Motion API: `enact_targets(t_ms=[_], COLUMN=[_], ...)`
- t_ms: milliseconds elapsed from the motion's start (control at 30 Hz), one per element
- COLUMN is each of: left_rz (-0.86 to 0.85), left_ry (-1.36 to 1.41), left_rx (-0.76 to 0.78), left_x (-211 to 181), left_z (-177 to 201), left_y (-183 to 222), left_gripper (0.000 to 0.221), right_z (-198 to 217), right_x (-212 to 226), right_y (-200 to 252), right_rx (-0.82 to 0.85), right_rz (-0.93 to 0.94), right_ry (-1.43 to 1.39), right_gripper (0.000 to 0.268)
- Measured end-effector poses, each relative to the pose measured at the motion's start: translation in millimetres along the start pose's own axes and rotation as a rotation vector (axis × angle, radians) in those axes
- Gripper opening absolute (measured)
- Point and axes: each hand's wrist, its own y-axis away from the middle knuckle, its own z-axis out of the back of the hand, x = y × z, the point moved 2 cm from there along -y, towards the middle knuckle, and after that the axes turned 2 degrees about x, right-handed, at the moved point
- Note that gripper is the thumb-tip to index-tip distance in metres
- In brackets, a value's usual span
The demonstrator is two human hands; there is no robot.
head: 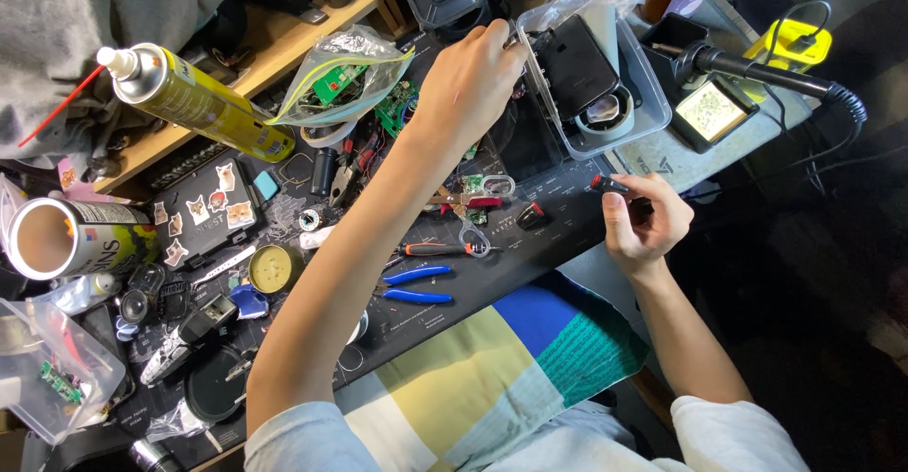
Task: Disassembling and reassembling a small electronic device on a cluttered workbench to inspect or fine-tune internal components.
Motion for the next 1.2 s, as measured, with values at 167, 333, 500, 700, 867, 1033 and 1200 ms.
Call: enact_targets(t_ms=[167, 333, 500, 700, 867, 1033, 1200], left_rz=[-0.005, 0.004, 0.006, 0.007, 0.022, 0.017, -0.003], left_ry=[-0.018, 0.007, 0.004, -0.008, 0.003, 0.008, -0.024], left_rx=[-0.029, -0.035, -0.004, -0.016, -0.001, 0.004, -0.036], left_x=[1.3, 0.8, 0.5, 0.7, 0.2, 0.4, 1.8], left_z=[-3.0, -0.8, -1.1, -1.1, 2.0, 1.0, -3.1], left_y=[1.3, 2.1, 2.3, 1.9, 2.1, 2.5, 3.2], left_gripper=[0.011, 0.013, 0.016, 0.013, 0.011, 0.014, 0.015], right_z=[1.2, 0.7, 0.1, -0.7, 0.0, -0.6, -1.2], right_x=[0.3, 1.2, 2.5, 5.4, 2.5, 6.9, 5.1], right_y=[-0.5, -0.2, -0.9, -3.2, -1.9, -3.6, -2.4], right_rx=[0.021, 0.014, 0.015, 0.017, 0.022, 0.028, 0.011], right_rz=[0.003, -0.022, -0.019, -0.029, -0.006, -0.039, -0.037], right_ry=[-0.006, -0.004, -0.004, -0.010, -0.005, 0.004, -0.003], right_gripper=[0.020, 0.019, 0.019, 0.022, 0.021, 0.025, 0.026])
